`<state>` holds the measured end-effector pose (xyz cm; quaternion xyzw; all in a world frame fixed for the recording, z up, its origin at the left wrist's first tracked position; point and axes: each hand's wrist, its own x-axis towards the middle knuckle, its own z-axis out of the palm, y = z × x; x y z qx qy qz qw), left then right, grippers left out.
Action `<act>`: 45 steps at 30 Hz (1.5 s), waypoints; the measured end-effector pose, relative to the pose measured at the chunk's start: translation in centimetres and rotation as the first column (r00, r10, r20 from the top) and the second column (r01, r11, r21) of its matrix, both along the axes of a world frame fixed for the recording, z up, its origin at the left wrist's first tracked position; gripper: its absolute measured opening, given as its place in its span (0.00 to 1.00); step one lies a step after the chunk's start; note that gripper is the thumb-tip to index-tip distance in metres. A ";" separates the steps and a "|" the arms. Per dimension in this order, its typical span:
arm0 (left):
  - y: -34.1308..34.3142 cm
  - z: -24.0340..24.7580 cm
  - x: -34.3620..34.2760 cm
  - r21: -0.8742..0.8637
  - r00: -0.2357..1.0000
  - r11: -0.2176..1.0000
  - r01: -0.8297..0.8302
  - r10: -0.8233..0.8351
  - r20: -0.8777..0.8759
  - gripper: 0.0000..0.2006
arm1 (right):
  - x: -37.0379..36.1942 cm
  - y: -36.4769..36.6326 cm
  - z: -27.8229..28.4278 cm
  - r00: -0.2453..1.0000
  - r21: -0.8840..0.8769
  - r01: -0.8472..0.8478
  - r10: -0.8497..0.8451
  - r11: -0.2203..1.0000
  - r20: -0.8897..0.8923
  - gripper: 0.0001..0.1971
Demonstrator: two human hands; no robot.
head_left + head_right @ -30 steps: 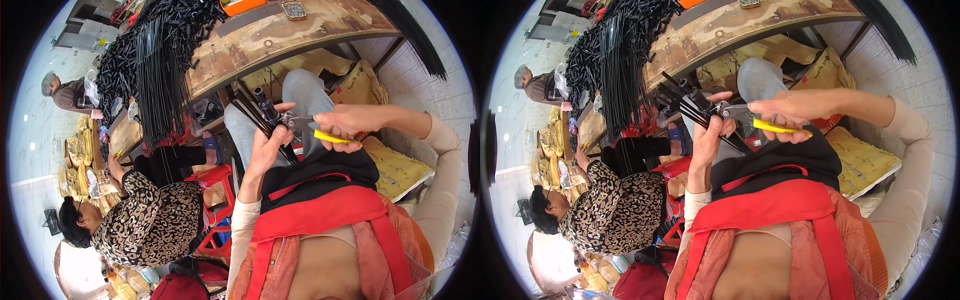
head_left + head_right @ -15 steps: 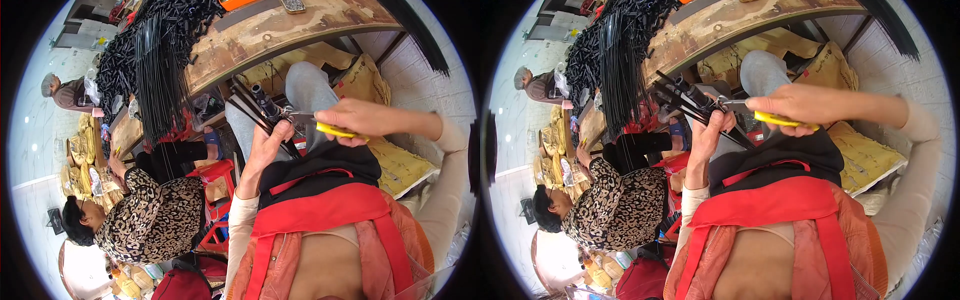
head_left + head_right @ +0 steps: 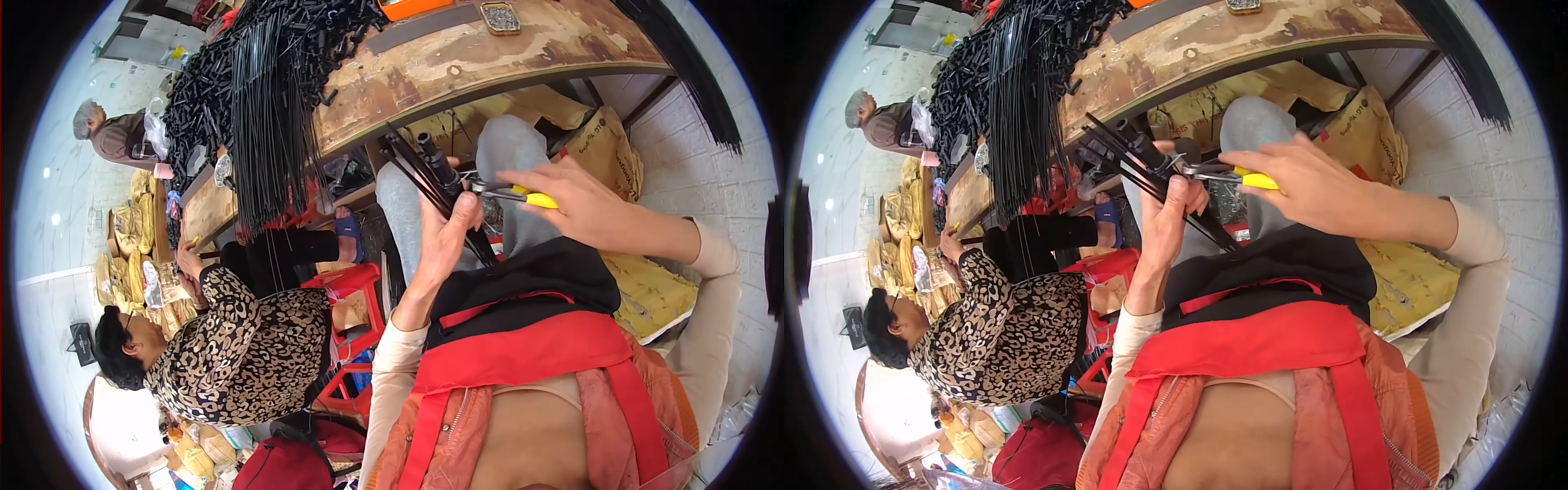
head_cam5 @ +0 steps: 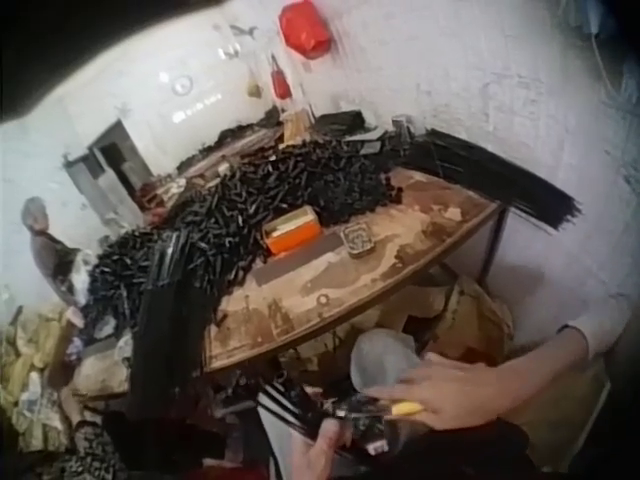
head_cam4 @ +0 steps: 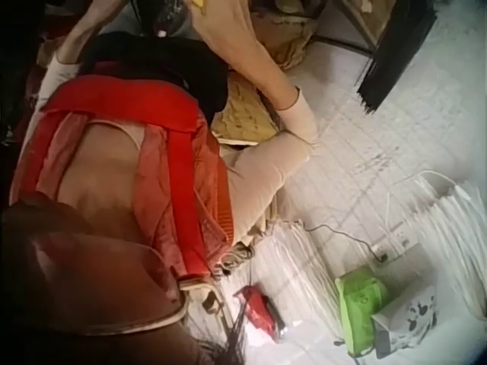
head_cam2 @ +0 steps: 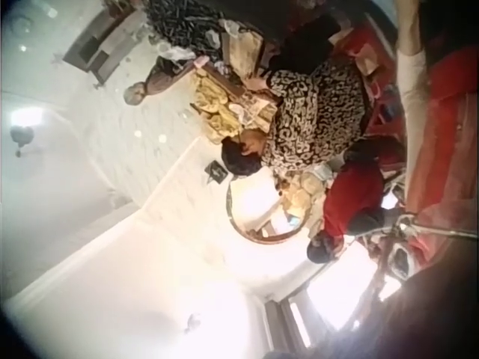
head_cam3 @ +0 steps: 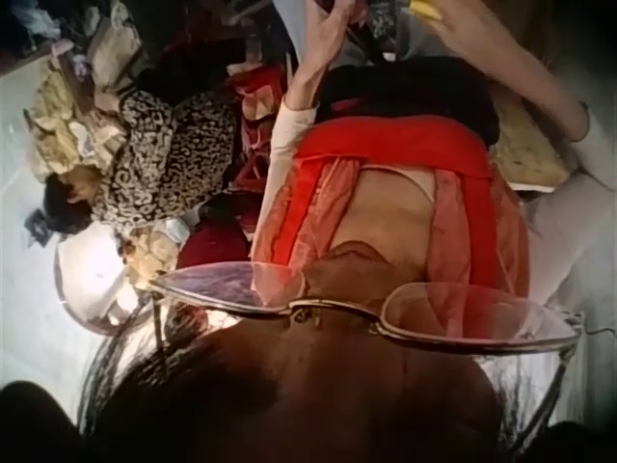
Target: Assembling and trimming black plastic strips at a manufacturing workbench.
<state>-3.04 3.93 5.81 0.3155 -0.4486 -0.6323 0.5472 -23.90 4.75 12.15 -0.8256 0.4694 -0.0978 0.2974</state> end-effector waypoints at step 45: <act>-0.6 -1.1 1.2 0.023 0.984 0.984 0.176 -0.176 -0.006 0.14 | 0.0 -0.8 -1.1 0.951 -0.709 -0.073 -0.165 0.701 -0.261 0.32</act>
